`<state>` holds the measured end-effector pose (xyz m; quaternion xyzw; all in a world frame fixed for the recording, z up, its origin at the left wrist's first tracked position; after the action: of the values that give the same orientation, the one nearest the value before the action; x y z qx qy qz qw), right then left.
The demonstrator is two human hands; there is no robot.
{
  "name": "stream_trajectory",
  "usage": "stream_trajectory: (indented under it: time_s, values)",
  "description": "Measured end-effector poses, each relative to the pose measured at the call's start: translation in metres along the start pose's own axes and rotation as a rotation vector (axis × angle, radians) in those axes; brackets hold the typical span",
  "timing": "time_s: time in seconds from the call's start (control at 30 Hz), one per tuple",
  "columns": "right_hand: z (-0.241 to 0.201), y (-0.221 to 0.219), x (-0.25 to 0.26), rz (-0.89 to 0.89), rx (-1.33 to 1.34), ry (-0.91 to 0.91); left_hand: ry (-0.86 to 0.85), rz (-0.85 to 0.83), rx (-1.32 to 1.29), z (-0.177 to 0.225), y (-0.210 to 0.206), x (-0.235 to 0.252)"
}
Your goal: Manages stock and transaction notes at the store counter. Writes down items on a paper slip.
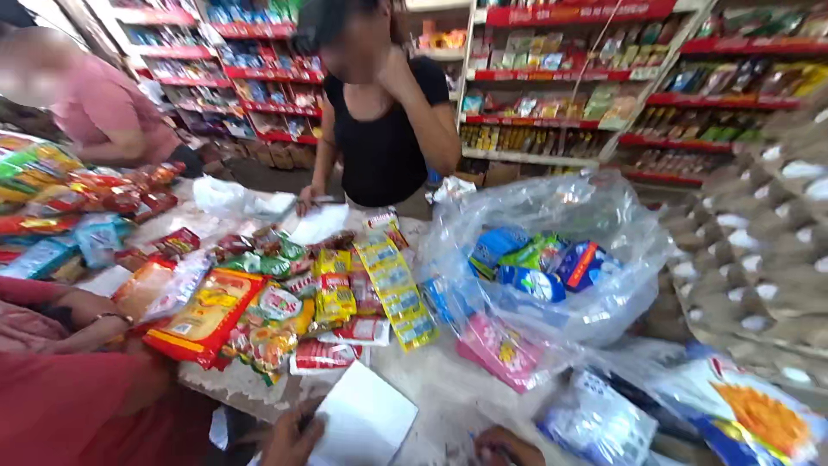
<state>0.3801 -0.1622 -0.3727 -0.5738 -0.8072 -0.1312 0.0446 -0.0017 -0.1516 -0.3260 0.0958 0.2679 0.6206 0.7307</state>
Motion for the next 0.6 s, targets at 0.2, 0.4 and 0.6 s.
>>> stream_trajectory:
  time_s: [0.2, 0.4, 0.6]
  values:
    - [0.02, -0.001, 0.003, 0.168, 0.059, 0.058, -0.27, -0.172, 0.543, 0.047, -0.037, 0.036]
    - [0.014, -0.007, 0.004, 0.369, 0.043, 0.075, -0.757, -0.094, 0.729, 0.104, -0.105, 0.079]
    - [0.019, -0.012, 0.005, 0.199, -0.199, 0.04, -0.602, -0.081, 0.493, 0.079, -0.108, 0.027]
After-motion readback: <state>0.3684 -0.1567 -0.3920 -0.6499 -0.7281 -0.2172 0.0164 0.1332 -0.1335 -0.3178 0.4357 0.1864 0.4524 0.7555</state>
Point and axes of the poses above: each hand's wrist, its own x-axis towards the middle knuckle, its own y-axis out of the back of the hand, z = x × y, the point moved 1 cm from there along x, towards the middle knuckle, and after that the axes turned 13 degrees about -z, right-handed, at the moved point
